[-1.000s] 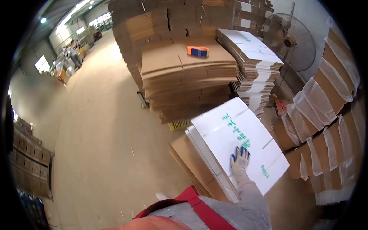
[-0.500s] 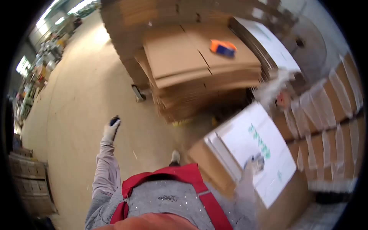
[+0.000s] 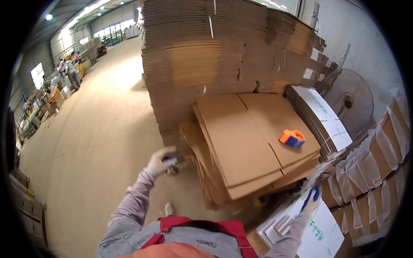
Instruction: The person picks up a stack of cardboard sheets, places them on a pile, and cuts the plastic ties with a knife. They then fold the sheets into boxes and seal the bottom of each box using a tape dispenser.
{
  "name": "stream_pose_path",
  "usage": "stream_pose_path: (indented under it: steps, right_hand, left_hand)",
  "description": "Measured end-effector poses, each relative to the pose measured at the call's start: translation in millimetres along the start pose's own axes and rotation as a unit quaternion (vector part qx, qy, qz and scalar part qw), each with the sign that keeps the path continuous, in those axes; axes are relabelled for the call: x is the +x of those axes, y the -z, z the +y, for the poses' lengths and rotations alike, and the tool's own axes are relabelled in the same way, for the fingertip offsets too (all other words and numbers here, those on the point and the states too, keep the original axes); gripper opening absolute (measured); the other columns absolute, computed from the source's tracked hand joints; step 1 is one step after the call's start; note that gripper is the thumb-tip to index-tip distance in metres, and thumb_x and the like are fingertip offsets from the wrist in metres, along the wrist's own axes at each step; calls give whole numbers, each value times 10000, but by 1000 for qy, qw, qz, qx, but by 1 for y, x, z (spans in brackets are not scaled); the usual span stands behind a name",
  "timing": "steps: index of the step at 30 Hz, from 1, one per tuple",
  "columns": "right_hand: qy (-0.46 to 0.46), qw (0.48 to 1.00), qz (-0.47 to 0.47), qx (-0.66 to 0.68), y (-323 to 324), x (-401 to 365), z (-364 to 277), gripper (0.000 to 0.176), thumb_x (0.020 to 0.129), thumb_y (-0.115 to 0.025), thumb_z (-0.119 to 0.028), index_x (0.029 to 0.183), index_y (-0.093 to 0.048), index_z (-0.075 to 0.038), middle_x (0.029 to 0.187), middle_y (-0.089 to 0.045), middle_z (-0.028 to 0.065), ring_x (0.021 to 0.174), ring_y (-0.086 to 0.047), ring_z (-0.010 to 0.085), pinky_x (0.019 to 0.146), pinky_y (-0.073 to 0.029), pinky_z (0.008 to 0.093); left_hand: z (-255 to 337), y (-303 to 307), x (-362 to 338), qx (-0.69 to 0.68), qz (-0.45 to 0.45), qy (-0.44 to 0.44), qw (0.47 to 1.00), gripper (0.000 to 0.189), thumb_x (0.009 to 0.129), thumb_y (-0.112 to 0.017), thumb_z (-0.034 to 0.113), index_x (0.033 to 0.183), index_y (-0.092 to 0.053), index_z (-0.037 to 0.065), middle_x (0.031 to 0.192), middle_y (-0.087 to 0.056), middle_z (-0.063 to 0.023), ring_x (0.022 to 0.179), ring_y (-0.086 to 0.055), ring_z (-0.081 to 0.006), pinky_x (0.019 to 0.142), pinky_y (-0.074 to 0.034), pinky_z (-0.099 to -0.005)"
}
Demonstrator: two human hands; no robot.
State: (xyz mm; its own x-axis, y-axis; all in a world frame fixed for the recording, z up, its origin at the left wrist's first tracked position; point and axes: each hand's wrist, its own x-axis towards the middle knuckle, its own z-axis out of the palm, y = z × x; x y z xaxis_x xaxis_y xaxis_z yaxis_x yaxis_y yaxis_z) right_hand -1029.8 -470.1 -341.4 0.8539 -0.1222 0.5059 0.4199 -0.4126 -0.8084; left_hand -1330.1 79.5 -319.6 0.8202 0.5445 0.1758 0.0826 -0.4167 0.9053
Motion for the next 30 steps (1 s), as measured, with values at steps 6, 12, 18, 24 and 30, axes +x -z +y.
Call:
stream_pose_path:
  steps: [6,12,18,24,30]
  right_hand:
    - [347,899,-174,202,-186,93,-384,402,882,-460,-18,1276,-413,46,1288,-466,133,1189,-442,193,1009,-314,283]
    - [432,890,-139,-25,-386,217,-637,393,871,-550,-272,1210,-526,-75,1096,-601,81,913,-578,163,795,-438,269]
    - [316,933,-172,-12,-504,252,-735,297,855,-545,-321,1052,-637,-119,816,-583,40,645,-518,118,533,-413,233]
    - [320,933,-156,-58,-537,247,-731,299,847,-554,-305,1062,-632,-114,819,-581,40,660,-523,121,553,-423,231]
    - [341,925,-169,7,-491,233,-735,302,838,-563,-289,1072,-627,-109,822,-579,41,675,-529,124,574,-433,229]
  left_hand:
    - [94,176,198,309,345,-446,766,576,685,-725,271,1195,-514,108,1264,-454,-171,1210,-387,-344,1025,-275,-466]
    - [139,189,302,409,362,-385,744,658,707,-687,384,1280,-452,160,1320,-312,-267,1242,-288,-423,1032,-218,-532]
    - [130,165,297,413,318,-370,769,494,769,-634,375,1235,-510,265,1342,-246,-271,1249,-246,-463,1024,-219,-545]
    - [117,162,295,424,340,-381,748,479,748,-651,398,1198,-547,273,1328,-286,-290,1249,-259,-470,994,-273,-546]
    - [111,170,303,433,368,-389,725,521,714,-671,427,1199,-546,285,1334,-287,-287,1243,-293,-457,976,-309,-534]
